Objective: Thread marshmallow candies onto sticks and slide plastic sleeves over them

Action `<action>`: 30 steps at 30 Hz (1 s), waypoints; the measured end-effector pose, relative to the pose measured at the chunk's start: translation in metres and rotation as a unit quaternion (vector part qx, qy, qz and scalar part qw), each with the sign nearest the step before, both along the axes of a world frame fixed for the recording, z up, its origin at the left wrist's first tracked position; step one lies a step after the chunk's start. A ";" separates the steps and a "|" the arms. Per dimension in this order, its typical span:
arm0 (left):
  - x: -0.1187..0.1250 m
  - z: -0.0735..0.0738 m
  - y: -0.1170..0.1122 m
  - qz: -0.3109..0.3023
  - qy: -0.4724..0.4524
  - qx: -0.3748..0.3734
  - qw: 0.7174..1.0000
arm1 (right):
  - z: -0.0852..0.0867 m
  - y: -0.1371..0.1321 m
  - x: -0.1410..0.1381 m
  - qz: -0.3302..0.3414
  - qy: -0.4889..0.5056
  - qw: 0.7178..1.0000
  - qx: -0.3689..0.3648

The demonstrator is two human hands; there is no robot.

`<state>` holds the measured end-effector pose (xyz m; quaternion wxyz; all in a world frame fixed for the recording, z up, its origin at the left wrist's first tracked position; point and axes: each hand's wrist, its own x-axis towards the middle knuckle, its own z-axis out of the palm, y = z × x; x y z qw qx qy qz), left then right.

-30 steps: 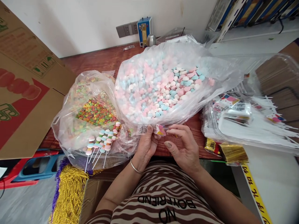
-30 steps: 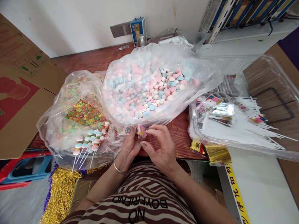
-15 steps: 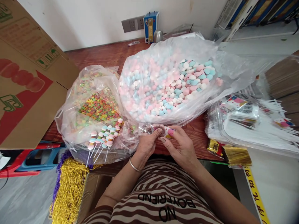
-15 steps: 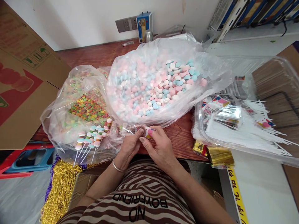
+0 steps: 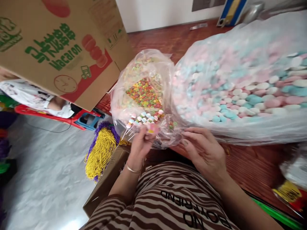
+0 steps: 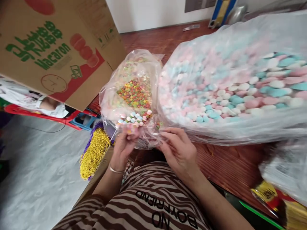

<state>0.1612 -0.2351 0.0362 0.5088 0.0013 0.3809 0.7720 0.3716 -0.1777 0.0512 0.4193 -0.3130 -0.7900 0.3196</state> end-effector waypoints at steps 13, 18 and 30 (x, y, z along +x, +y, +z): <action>-0.074 -0.017 -0.089 0.184 0.022 0.042 0.982 | -0.056 -0.017 -0.150 0.180 -0.361 0.911 -0.087; -0.064 -0.023 -0.053 0.124 -0.036 0.027 0.991 | -0.061 -0.006 -0.080 0.066 -0.265 0.948 -0.162; -0.018 -0.026 0.019 0.008 -0.075 -0.019 0.997 | -0.012 -0.007 0.025 0.045 0.085 0.919 -0.383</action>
